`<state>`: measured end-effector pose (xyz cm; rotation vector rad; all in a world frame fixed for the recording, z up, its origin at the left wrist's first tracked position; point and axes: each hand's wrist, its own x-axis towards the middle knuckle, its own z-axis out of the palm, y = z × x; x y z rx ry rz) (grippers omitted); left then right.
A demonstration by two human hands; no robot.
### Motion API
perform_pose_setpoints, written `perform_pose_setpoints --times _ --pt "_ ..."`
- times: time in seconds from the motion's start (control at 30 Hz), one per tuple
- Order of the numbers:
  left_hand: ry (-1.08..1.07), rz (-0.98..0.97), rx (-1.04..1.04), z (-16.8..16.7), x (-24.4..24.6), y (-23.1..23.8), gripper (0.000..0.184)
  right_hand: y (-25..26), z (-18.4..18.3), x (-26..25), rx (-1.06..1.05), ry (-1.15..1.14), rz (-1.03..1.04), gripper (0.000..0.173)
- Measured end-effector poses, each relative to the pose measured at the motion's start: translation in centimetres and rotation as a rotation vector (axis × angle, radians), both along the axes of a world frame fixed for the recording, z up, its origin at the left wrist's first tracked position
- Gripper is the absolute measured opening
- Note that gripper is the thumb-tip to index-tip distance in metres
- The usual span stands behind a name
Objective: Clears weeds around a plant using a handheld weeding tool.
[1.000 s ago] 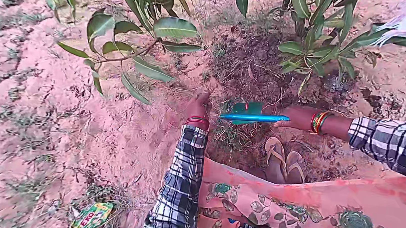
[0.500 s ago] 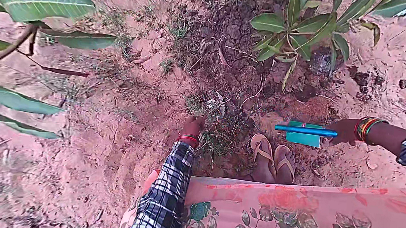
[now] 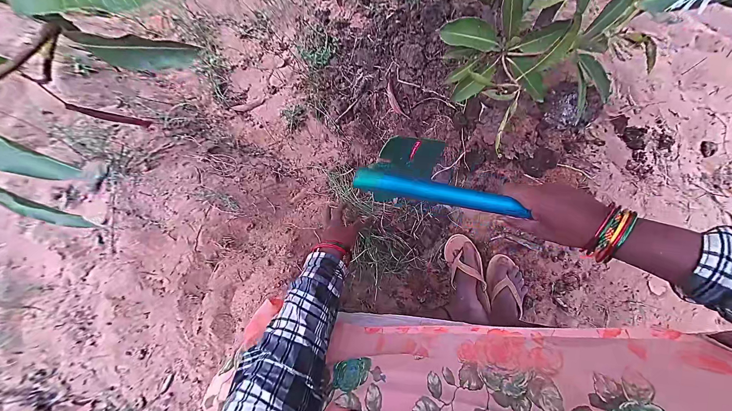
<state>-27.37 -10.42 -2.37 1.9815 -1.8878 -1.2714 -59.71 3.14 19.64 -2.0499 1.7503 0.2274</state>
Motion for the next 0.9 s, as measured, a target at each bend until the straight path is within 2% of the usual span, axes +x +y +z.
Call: perform_pose_setpoints --times 0.1,0.17,0.2,0.27,0.37,0.47,0.53,0.57,0.67,0.77,0.8,0.9 --pt "-0.025 -0.009 -0.043 0.5 0.3 0.7 0.072 0.2 -4.3 0.4 -0.042 -0.144 -0.048 0.03" --pt "-0.037 -0.024 -0.029 0.1 0.5 0.9 0.072 0.8 -8.9 -2.1 0.129 -0.098 -0.15 0.036" --pt "-0.036 -0.029 -0.014 -0.1 0.5 0.7 0.069 1.2 -11.3 -3.8 0.236 -0.059 -0.204 0.032" --pt "-0.026 -0.053 -0.022 -0.4 0.5 0.6 0.061 2.1 -13.8 -6.3 0.391 -0.022 -0.276 0.037" --pt "0.009 -0.066 -0.061 -1.1 -0.4 0.3 0.057 2.3 -12.3 -6.4 0.361 -0.056 -0.304 0.033" --pt "-0.004 -0.078 -0.038 -1.8 -1.4 -0.1 0.06 1.5 -8.5 -3.5 0.152 -0.195 -0.341 0.025" --pt "-0.016 -0.072 -0.017 -2.0 -1.6 -0.2 0.063 0.4 -6.3 -1.9 0.001 -0.292 -0.304 0.029" --pt "-0.014 -0.071 -0.009 -2.1 -1.5 -0.3 0.064 -0.1 -5.7 -1.3 -0.037 -0.339 -0.285 0.036" --pt "-0.01 -0.077 0.017 -2.0 -0.7 -0.4 0.064 0.1 -8.4 -1.8 0.074 -0.375 -0.341 0.031" --pt "0.016 -0.063 0.058 -2.5 0.6 -0.6 0.063 1.8 -14.1 -5.0 0.377 -0.173 -0.499 0.038" --pt "0.033 -0.058 0.075 -2.2 0.8 -0.4 0.062 2.3 -14.9 -5.9 0.442 -0.148 -0.538 0.04" --pt "0.04 -0.023 0.077 -1.3 1.0 -0.5 0.063 2.3 -13.9 -5.3 0.385 -0.213 -0.651 0.037"
